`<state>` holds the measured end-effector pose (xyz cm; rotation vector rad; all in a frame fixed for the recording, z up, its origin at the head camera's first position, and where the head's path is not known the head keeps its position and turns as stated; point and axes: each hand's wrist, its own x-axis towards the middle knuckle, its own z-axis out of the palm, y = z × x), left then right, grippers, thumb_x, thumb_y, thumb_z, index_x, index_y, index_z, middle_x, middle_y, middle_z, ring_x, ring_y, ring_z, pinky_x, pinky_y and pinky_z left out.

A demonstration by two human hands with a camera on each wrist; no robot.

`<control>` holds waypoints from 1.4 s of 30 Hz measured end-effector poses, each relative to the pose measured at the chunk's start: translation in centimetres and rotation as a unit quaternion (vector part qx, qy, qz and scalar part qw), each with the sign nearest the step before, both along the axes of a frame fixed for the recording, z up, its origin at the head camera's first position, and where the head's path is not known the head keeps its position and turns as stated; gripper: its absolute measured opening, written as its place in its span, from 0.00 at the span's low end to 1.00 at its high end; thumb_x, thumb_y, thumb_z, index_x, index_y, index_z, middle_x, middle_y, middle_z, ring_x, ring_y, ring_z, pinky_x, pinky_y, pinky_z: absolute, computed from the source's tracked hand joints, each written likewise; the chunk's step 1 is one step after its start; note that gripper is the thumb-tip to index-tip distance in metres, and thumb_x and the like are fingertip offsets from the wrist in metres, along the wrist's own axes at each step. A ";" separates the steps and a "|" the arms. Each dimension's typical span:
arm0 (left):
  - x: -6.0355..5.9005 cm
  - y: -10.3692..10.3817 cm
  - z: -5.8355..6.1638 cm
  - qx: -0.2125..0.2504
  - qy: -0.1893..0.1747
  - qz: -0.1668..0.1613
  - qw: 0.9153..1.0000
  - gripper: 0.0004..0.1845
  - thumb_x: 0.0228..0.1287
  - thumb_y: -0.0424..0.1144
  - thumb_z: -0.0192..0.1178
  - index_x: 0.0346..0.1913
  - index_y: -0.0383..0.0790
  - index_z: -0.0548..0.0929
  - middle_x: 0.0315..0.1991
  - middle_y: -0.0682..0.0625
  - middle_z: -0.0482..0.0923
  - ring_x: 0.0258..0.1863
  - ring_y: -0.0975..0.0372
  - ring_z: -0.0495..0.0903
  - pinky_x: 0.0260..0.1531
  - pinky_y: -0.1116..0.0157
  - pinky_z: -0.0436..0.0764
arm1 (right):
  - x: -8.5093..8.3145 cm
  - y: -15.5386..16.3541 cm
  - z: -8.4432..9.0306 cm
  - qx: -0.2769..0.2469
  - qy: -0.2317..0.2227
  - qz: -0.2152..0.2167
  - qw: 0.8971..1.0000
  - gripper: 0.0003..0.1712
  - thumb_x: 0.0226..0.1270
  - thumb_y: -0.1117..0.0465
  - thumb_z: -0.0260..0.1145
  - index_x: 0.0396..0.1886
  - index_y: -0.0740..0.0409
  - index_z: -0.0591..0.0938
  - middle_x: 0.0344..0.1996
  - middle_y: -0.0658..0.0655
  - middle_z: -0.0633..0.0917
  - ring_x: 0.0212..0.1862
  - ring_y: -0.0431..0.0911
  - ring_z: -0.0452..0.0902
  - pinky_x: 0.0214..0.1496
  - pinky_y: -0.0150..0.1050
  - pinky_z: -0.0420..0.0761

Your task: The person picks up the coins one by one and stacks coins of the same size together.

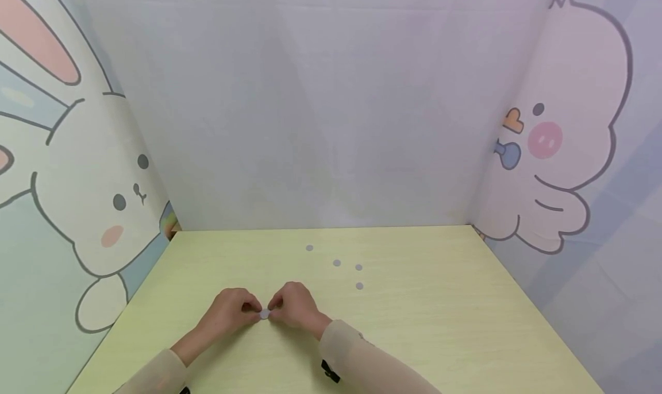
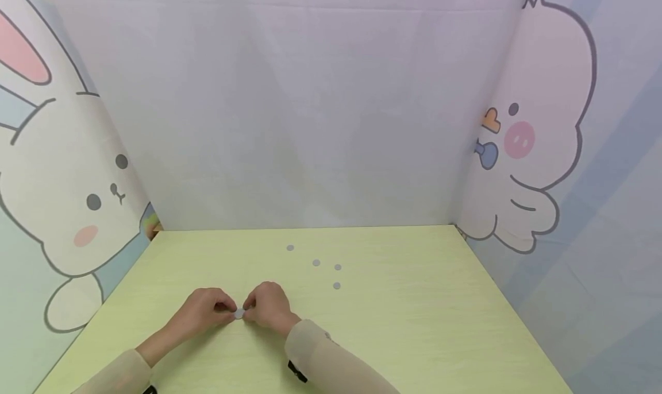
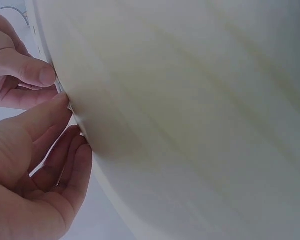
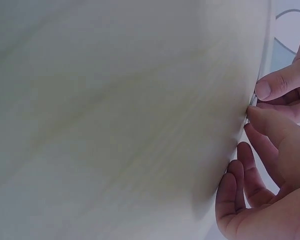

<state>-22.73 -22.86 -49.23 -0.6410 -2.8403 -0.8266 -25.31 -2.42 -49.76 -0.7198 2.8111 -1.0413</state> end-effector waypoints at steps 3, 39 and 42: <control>0.1 0.0 0.0 0.004 0.000 -0.003 1.000 0.07 0.56 0.35 0.81 0.32 0.48 0.92 0.32 0.59 0.88 0.33 0.65 0.84 0.36 0.68 0.82 | 0.0 -0.1 -0.2 -0.001 0.001 -0.002 1.000 0.02 0.59 0.61 0.83 0.30 0.51 0.95 0.29 0.41 0.91 0.32 0.31 0.75 0.40 0.27 0.76; 0.1 -0.3 0.2 0.020 -0.041 0.011 0.999 0.07 0.57 0.33 0.80 0.34 0.48 0.93 0.34 0.59 0.88 0.34 0.67 0.83 0.37 0.68 0.81 | 0.0 -0.3 -0.1 0.013 0.011 -0.007 1.000 0.03 0.60 0.58 0.83 0.30 0.48 0.95 0.28 0.39 0.88 0.33 0.32 0.72 0.43 0.29 0.75; 0.1 -0.3 0.2 0.021 -0.040 0.007 0.999 0.07 0.57 0.34 0.80 0.35 0.47 0.93 0.34 0.58 0.88 0.34 0.66 0.83 0.37 0.68 0.82 | 0.0 -0.3 -0.1 0.015 0.011 -0.008 1.000 0.03 0.60 0.58 0.83 0.30 0.47 0.95 0.27 0.39 0.88 0.33 0.32 0.71 0.42 0.29 0.75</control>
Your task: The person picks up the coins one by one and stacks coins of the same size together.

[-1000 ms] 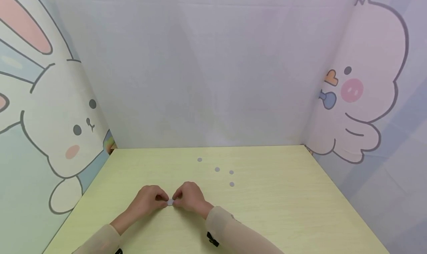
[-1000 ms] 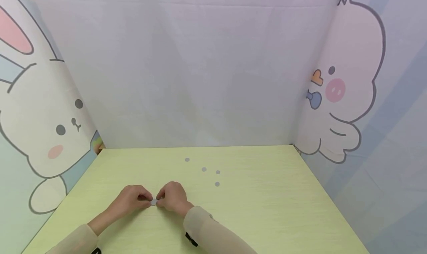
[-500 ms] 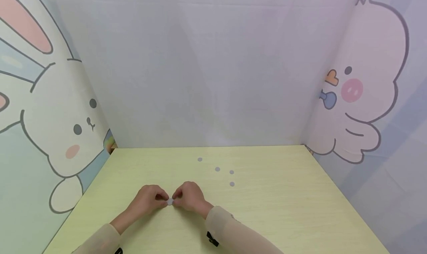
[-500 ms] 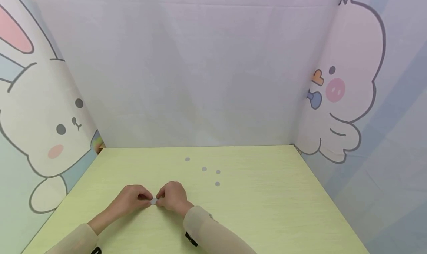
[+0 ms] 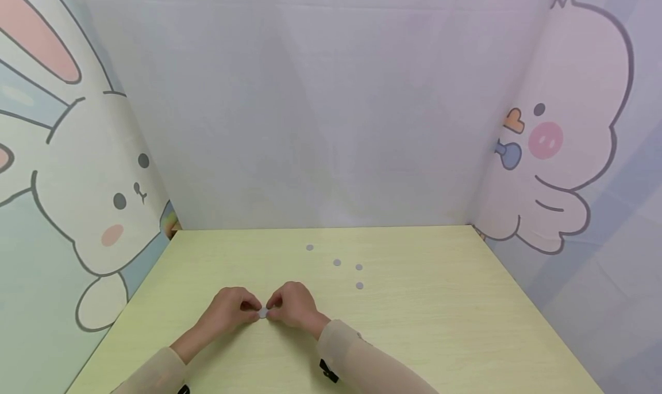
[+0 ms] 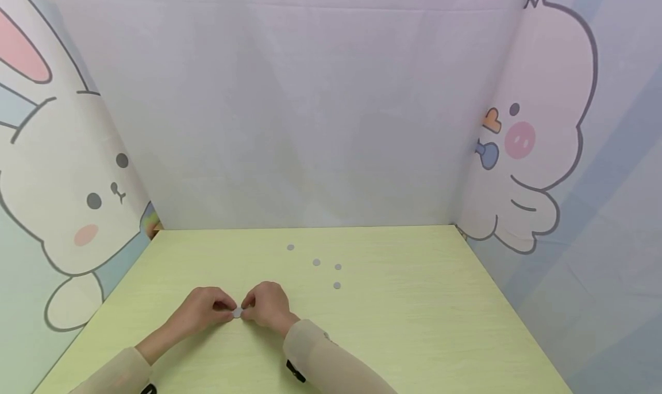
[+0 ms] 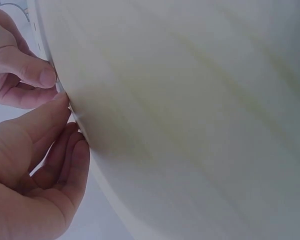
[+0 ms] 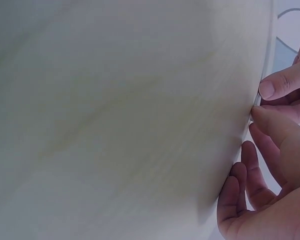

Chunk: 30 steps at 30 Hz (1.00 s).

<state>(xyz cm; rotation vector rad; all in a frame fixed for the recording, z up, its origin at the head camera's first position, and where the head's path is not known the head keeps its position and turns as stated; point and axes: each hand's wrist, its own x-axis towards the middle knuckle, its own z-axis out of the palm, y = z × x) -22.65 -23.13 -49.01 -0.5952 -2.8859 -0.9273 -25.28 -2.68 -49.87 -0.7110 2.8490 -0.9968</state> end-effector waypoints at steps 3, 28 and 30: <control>0.0 0.1 0.1 0.001 -0.001 -0.002 1.000 0.07 0.57 0.34 0.81 0.35 0.47 0.93 0.34 0.59 0.88 0.35 0.65 0.83 0.37 0.68 0.81 | 0.0 0.0 0.0 -0.001 0.001 0.000 1.000 0.03 0.60 0.58 0.83 0.30 0.47 0.95 0.27 0.38 0.87 0.32 0.32 0.71 0.42 0.29 0.74; 0.2 0.2 0.4 -0.006 0.001 -0.007 1.000 0.06 0.57 0.34 0.81 0.35 0.47 0.93 0.34 0.58 0.89 0.34 0.65 0.84 0.36 0.68 0.82 | 0.0 0.1 0.1 -0.004 0.009 0.007 1.000 0.03 0.61 0.58 0.83 0.29 0.47 0.95 0.26 0.38 0.88 0.32 0.31 0.72 0.42 0.28 0.74; 0.2 0.2 0.3 -0.007 0.001 -0.007 1.000 0.06 0.57 0.34 0.81 0.35 0.47 0.93 0.34 0.58 0.89 0.34 0.65 0.84 0.36 0.68 0.82 | 0.1 0.1 0.1 -0.006 0.011 0.008 1.000 0.03 0.60 0.58 0.84 0.28 0.48 0.95 0.26 0.39 0.88 0.31 0.31 0.71 0.41 0.28 0.74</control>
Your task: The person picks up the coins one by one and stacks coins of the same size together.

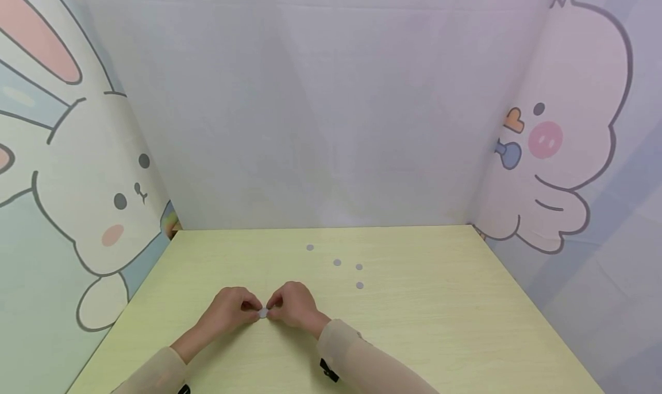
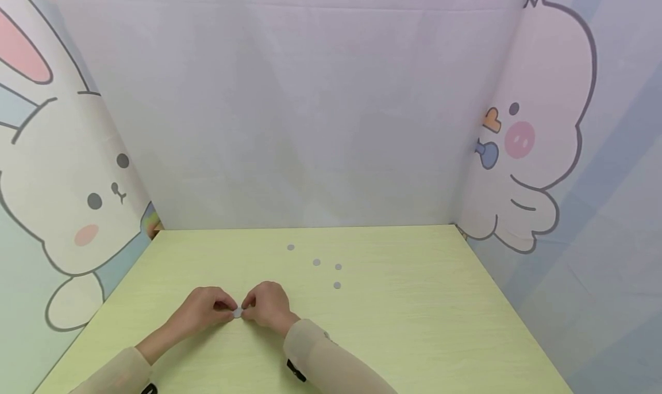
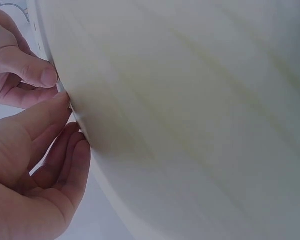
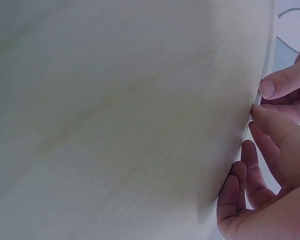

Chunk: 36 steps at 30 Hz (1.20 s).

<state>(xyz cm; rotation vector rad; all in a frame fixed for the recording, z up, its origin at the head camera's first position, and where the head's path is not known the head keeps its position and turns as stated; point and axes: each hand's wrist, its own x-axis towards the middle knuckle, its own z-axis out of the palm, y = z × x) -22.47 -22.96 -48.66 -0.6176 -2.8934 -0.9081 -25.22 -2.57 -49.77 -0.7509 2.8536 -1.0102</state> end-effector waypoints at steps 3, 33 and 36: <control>0.0 0.0 0.0 -0.001 0.000 0.002 1.000 0.06 0.57 0.34 0.81 0.35 0.47 0.93 0.34 0.58 0.89 0.34 0.66 0.84 0.37 0.68 0.82 | 0.0 0.0 0.0 -0.003 0.001 0.000 1.000 0.04 0.60 0.59 0.84 0.28 0.49 0.95 0.25 0.39 0.88 0.31 0.31 0.71 0.41 0.28 0.74; -0.1 0.1 -0.2 -0.002 0.000 0.012 1.000 0.06 0.57 0.34 0.81 0.34 0.48 0.93 0.33 0.59 0.88 0.34 0.67 0.83 0.37 0.68 0.82 | -0.2 0.1 -0.3 -0.006 -0.015 0.000 1.000 0.03 0.60 0.58 0.83 0.29 0.47 0.95 0.25 0.37 0.86 0.31 0.33 0.70 0.42 0.29 0.73; 0.0 0.0 -0.2 -0.001 0.003 0.008 1.000 0.06 0.57 0.35 0.81 0.34 0.48 0.93 0.34 0.59 0.88 0.34 0.66 0.83 0.36 0.68 0.81 | -0.3 0.3 -0.2 -0.018 -0.020 0.010 1.000 0.03 0.60 0.58 0.83 0.30 0.49 0.95 0.26 0.38 0.86 0.32 0.33 0.71 0.42 0.30 0.74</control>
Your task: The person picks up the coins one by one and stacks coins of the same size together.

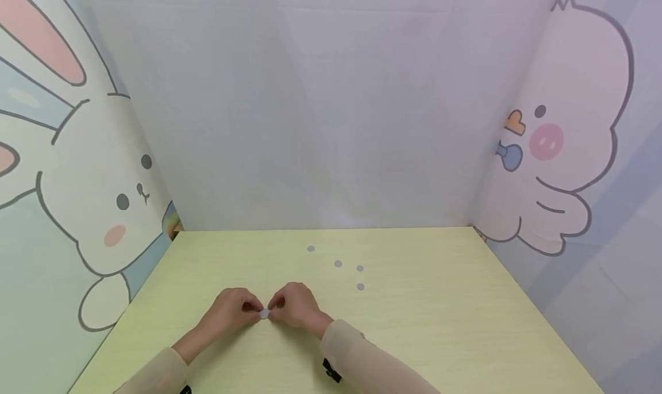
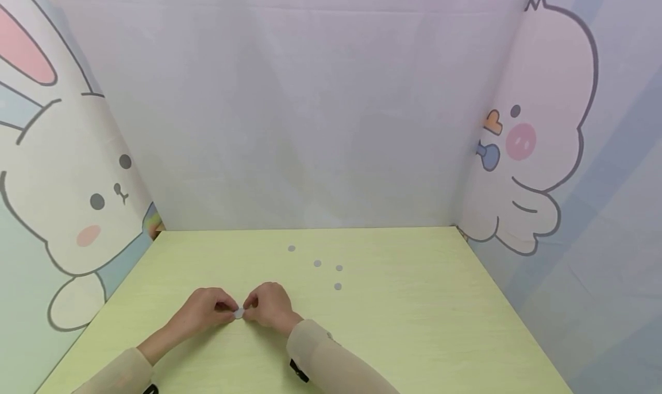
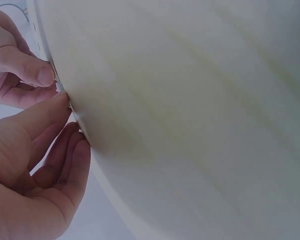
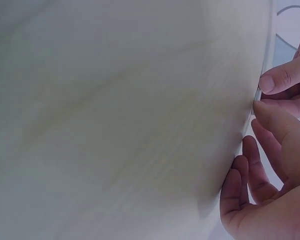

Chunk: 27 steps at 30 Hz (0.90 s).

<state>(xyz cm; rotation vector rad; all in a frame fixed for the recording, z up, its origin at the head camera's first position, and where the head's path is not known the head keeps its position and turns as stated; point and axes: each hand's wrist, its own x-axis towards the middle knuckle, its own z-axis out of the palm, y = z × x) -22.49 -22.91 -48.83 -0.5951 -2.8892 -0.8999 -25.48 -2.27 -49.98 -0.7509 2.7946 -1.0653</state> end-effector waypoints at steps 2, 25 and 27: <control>0.0 0.0 0.0 -0.003 0.000 0.003 1.000 0.07 0.57 0.35 0.81 0.34 0.48 0.93 0.34 0.59 0.88 0.34 0.66 0.83 0.36 0.68 0.81 | -0.2 0.2 0.1 -0.014 -0.007 0.005 1.000 0.02 0.61 0.60 0.82 0.32 0.50 0.95 0.27 0.39 0.87 0.33 0.33 0.72 0.41 0.30 0.75; 0.2 0.2 0.1 -0.005 -0.017 0.030 0.999 0.07 0.57 0.34 0.80 0.35 0.49 0.93 0.34 0.60 0.86 0.35 0.67 0.81 0.38 0.68 0.79 | -6.8 7.1 2.8 -0.040 0.026 -0.024 0.999 0.14 0.69 0.62 0.76 0.52 0.58 0.92 0.45 0.56 0.88 0.51 0.54 0.81 0.54 0.44 0.80; 0.2 0.2 0.1 -0.005 -0.017 0.027 0.999 0.07 0.58 0.35 0.80 0.35 0.49 0.93 0.34 0.60 0.86 0.35 0.67 0.81 0.38 0.68 0.79 | -7.3 7.6 2.7 -0.040 0.028 -0.033 0.998 0.15 0.68 0.62 0.76 0.53 0.58 0.91 0.46 0.56 0.87 0.53 0.55 0.81 0.55 0.46 0.80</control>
